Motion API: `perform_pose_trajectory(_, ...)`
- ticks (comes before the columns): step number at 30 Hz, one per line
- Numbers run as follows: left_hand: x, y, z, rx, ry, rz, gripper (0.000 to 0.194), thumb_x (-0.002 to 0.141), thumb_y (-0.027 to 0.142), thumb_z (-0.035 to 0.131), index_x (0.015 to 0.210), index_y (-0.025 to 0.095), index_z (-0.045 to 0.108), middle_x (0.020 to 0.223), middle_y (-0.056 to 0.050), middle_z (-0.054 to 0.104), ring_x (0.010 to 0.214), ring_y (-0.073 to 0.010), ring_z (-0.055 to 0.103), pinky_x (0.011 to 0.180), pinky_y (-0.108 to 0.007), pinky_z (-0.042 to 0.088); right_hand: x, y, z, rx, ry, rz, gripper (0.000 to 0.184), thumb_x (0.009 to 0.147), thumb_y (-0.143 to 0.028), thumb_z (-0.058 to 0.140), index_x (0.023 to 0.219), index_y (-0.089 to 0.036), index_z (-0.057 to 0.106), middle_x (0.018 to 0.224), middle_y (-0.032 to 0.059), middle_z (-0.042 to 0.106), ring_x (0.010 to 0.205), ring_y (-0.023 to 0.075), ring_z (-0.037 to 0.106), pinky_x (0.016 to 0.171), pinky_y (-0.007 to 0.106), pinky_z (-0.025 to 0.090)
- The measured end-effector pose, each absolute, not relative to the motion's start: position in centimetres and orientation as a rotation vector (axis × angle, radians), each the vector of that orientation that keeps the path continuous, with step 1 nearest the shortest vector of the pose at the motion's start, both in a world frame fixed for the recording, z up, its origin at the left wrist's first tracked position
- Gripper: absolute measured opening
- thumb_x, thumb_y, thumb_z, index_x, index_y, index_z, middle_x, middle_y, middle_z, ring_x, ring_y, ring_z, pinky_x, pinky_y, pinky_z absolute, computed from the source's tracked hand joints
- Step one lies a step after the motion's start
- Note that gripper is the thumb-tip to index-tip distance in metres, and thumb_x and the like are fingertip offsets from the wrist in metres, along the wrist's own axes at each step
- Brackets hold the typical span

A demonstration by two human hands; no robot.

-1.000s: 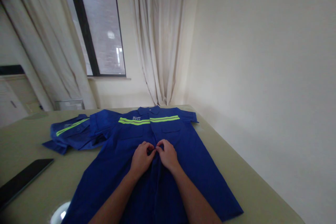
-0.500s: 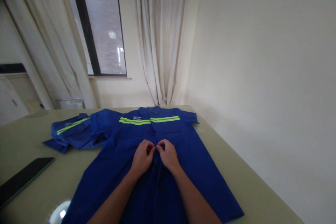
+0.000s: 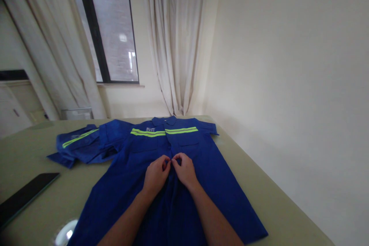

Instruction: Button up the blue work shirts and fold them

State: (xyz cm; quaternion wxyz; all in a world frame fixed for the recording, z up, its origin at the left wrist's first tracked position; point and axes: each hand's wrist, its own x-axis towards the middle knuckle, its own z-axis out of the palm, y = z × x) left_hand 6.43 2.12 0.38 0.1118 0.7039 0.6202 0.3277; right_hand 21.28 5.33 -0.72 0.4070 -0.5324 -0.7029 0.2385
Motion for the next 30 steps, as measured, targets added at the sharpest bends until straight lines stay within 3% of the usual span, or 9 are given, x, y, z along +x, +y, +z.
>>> perform_pose_trajectory(5, 6.6, 2.1, 0.5, 1.998, 1.872, 0.843, 0.01, 0.097, 0.028, 0.053, 0.099, 0.025, 0.063, 0.073, 0.003, 0.068, 0.073, -0.0174, 0.066, 0.061, -0.026, 0.031, 21.3, 5.3, -0.8, -1.334, -1.789, 0.59, 0.011, 0.086, -0.026, 0.058, 0.088, -0.021, 0.068, 0.089, 0.0023, 0.071, 0.081, 0.0185, 0.064, 0.076, 0.029, 0.046)
perform_pose_trajectory(10, 6.7, 2.2, 0.5, 1.969, 1.865, 0.807, 0.018, 0.098, 0.031, 0.051, 0.087, 0.022, 0.063, 0.081, -0.001, 0.071, 0.075, -0.0167, 0.066, 0.062, -0.026, 0.032, 21.2, 5.2, -0.8, -1.33, -1.787, 0.604, 0.01, 0.086, -0.022, 0.057, 0.087, -0.022, 0.067, 0.093, 0.0026, 0.071, 0.088, 0.0191, 0.064, 0.081, 0.029, 0.046)
perform_pose_trajectory(17, 6.4, 2.9, -0.4, 1.799, 1.744, 0.961, 0.014, 0.091, 0.032, 0.061, 0.086, 0.021, 0.069, 0.081, -0.001, 0.073, 0.075, -0.0155, 0.065, 0.064, -0.024, 0.037, 21.3, 5.5, -1.0, -1.298, -1.791, 0.643, 0.012, 0.088, -0.025, 0.056, 0.091, -0.022, 0.067, 0.097, 0.0039, 0.072, 0.095, 0.0206, 0.066, 0.088, 0.031, 0.047)
perform_pose_trajectory(24, 5.9, 3.7, -0.4, 1.748, 1.691, 0.999, 0.011, 0.088, 0.023, 0.062, 0.089, 0.02, 0.072, 0.081, -0.001, 0.075, 0.073, -0.0142, 0.066, 0.064, -0.023, 0.039, 21.1, 5.7, -1.7, -1.321, -1.807, 0.577, 0.012, 0.09, -0.025, 0.054, 0.092, -0.022, 0.065, 0.097, 0.0042, 0.071, 0.094, 0.0208, 0.065, 0.088, 0.031, 0.046)
perform_pose_trajectory(30, 5.7, 3.5, -0.3, 1.749, 1.677, 1.037, 0.012, 0.087, 0.025, 0.061, 0.08, 0.02, 0.069, 0.074, 0.0, 0.073, 0.069, -0.0153, 0.066, 0.063, -0.024, 0.038, 21.1, 5.7, -1.8, -1.339, -1.786, 0.507, 0.01, 0.089, -0.024, 0.056, 0.091, -0.021, 0.065, 0.095, 0.0053, 0.071, 0.093, 0.0215, 0.065, 0.088, 0.032, 0.047)
